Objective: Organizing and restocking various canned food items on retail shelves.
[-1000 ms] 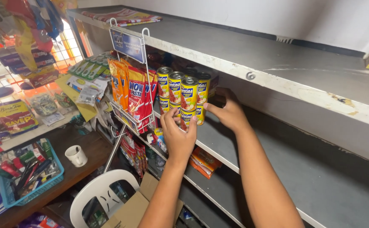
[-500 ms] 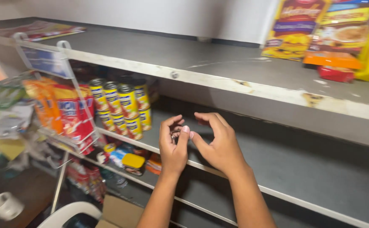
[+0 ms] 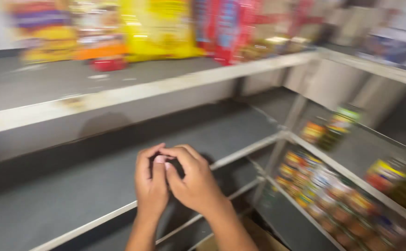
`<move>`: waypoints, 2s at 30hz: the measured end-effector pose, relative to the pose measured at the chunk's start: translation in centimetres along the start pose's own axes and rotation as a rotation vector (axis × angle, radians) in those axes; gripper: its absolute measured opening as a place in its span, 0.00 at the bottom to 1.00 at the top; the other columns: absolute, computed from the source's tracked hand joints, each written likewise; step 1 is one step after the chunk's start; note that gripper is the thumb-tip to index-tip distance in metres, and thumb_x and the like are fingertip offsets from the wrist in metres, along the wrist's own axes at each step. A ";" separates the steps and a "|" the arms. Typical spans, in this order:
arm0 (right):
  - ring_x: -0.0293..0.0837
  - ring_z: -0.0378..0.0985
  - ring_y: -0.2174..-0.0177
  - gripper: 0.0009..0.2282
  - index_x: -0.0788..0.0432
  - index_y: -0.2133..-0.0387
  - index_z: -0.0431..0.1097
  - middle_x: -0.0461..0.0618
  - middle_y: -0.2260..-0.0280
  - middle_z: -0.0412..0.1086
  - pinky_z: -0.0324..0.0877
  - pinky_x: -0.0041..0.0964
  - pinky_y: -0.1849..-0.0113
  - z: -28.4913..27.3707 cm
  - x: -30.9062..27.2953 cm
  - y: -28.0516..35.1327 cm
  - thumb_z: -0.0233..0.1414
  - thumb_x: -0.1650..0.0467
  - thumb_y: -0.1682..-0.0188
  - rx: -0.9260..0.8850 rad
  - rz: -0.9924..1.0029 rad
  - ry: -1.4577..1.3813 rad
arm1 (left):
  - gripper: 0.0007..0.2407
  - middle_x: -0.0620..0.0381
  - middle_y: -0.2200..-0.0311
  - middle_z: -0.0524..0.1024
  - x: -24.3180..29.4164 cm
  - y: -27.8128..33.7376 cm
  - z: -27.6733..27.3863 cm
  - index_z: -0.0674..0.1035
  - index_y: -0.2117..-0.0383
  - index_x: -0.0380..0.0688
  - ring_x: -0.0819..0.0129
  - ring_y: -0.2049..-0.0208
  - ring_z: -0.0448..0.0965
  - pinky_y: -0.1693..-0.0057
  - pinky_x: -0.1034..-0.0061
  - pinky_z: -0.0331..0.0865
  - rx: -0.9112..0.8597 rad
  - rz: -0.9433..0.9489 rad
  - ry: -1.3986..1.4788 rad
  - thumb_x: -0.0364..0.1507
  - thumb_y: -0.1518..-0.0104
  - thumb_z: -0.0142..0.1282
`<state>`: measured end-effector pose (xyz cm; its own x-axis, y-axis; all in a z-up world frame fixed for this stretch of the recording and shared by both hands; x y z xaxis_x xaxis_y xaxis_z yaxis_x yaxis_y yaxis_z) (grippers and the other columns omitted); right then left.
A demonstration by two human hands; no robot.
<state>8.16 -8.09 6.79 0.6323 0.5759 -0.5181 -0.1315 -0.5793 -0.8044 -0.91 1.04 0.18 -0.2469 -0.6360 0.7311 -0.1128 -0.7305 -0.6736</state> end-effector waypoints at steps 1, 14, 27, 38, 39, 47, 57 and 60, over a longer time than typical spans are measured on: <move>0.53 0.81 0.58 0.12 0.64 0.55 0.71 0.58 0.59 0.75 0.75 0.40 0.55 -2.2 1.1 0.5 0.54 0.78 0.52 0.048 0.031 0.069 | 0.10 0.51 0.56 0.76 -0.4 -0.1 2.9 0.76 0.50 0.36 0.68 0.54 0.76 0.46 0.75 0.71 -0.068 -0.014 0.056 0.24 0.35 0.47; 0.58 0.72 0.48 0.22 0.65 0.46 0.65 0.62 0.48 0.66 0.68 0.46 0.46 -25.7 3.4 10.2 0.58 0.75 0.56 0.588 0.205 0.882 | 0.13 0.47 0.50 0.79 -0.6 7.3 34.6 0.76 0.47 0.36 0.65 0.49 0.78 0.43 0.74 0.72 -0.752 -0.181 0.638 0.26 0.35 0.48; 0.58 0.70 0.45 0.32 0.72 0.40 0.56 0.66 0.45 0.63 0.65 0.46 0.44 -34.1 8.1 18.1 0.60 0.74 0.59 0.759 0.503 0.951 | 0.34 0.37 0.41 0.69 -0.4 12.2 49.5 0.63 0.38 0.31 0.54 0.37 0.70 0.34 0.67 0.62 -1.038 -0.035 0.446 0.30 0.52 0.67; 0.53 0.70 0.44 0.30 0.69 0.40 0.57 0.62 0.44 0.64 0.67 0.42 0.45 -33.8 9.3 18.3 0.58 0.76 0.58 0.666 0.500 0.849 | 0.22 0.43 0.54 0.81 0.3 11.9 48.4 0.72 0.46 0.37 0.57 0.51 0.83 0.45 0.70 0.72 -1.073 -0.068 0.331 0.24 0.48 0.64; 0.53 0.70 0.44 0.30 0.69 0.39 0.57 0.62 0.44 0.64 0.66 0.42 0.45 -33.7 9.2 18.3 0.58 0.76 0.58 0.660 0.494 0.846 | 0.21 0.43 0.54 0.81 0.3 11.9 48.3 0.71 0.47 0.36 0.57 0.50 0.82 0.44 0.69 0.72 -1.071 -0.080 0.345 0.24 0.48 0.64; 0.52 0.70 0.43 0.28 0.67 0.40 0.58 0.61 0.45 0.64 0.66 0.43 0.43 -32.7 9.4 16.9 0.58 0.76 0.55 0.654 0.417 0.685 | 0.21 0.50 0.52 0.77 0.1 10.0 43.6 0.67 0.42 0.38 0.67 0.51 0.78 0.46 0.72 0.73 -1.009 -0.169 0.676 0.22 0.42 0.58; 0.41 0.69 0.48 0.21 0.65 0.38 0.59 0.55 0.43 0.66 0.64 0.36 0.49 -26.9 13.2 14.8 0.49 0.74 0.45 0.626 0.431 -0.406 | 0.17 0.55 0.53 0.77 -0.8 6.0 32.4 0.71 0.41 0.38 0.73 0.52 0.76 0.46 0.77 0.71 -0.935 -0.227 0.787 0.28 0.36 0.56; 0.42 0.70 0.50 0.20 0.64 0.39 0.59 0.55 0.45 0.68 0.67 0.38 0.52 -23.5 13.2 13.2 0.50 0.73 0.45 0.554 0.483 -0.509 | 0.17 0.59 0.53 0.73 -0.8 4.4 27.8 0.74 0.44 0.37 0.73 0.52 0.76 0.48 0.76 0.72 -0.808 -0.181 0.612 0.30 0.36 0.57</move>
<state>32.73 -21.73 -3.83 0.0142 0.6034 -0.7973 -0.7289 -0.5396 -0.4214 25.58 -8.59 -0.32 -0.5845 -0.1321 0.8006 -0.7548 -0.2735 -0.5962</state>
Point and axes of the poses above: each hand's wrist, its own y-axis away from the middle knuckle, its own z-axis out of the palm, x = y × z, the point moved 3 cm from there along -y, towards the middle knuckle
